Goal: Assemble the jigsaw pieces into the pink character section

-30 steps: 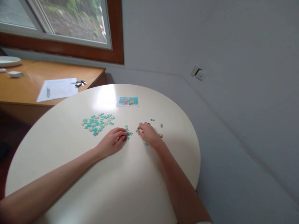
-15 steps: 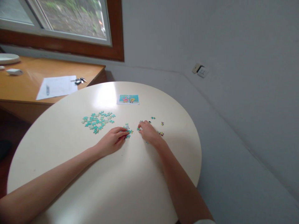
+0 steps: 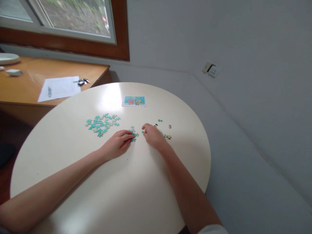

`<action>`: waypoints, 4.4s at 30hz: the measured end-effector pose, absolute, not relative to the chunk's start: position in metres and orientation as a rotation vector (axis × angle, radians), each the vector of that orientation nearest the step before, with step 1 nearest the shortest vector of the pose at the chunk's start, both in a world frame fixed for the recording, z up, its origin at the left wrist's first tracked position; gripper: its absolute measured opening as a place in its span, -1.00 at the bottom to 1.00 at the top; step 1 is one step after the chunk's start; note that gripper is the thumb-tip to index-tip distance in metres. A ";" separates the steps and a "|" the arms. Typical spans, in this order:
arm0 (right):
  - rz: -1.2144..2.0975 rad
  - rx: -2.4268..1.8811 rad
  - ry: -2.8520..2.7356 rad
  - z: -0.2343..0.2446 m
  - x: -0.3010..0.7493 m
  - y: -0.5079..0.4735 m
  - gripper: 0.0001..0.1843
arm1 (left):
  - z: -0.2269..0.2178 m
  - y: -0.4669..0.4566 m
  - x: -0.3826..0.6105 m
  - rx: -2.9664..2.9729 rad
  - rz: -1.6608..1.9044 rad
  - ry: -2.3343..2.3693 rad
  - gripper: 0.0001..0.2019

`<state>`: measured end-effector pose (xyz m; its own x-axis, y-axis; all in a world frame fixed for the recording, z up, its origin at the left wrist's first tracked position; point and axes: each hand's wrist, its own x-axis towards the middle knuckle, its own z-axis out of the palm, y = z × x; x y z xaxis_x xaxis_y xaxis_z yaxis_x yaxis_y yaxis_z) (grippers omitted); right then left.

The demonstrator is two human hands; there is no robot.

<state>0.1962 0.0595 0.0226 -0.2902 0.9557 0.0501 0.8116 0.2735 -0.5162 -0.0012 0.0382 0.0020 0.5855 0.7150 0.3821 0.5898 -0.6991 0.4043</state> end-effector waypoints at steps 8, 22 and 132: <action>0.501 -1.729 -2.168 0.019 0.197 0.063 -0.80 | 0.000 0.039 -0.001 2.569 0.800 1.071 -0.72; 0.504 -1.684 -2.220 0.016 0.198 0.061 -0.84 | 0.001 0.039 -0.001 2.583 0.814 1.058 -0.71; 1.118 -1.451 -1.835 0.015 0.186 0.055 -0.95 | -0.002 0.042 -0.005 2.580 0.790 0.985 -0.69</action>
<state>0.1857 0.0548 0.0151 -0.2724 0.9590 -0.0780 0.5092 0.0749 -0.8574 -0.0050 0.0415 -0.0016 0.6207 0.6780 0.3937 0.5315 -0.7330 0.4244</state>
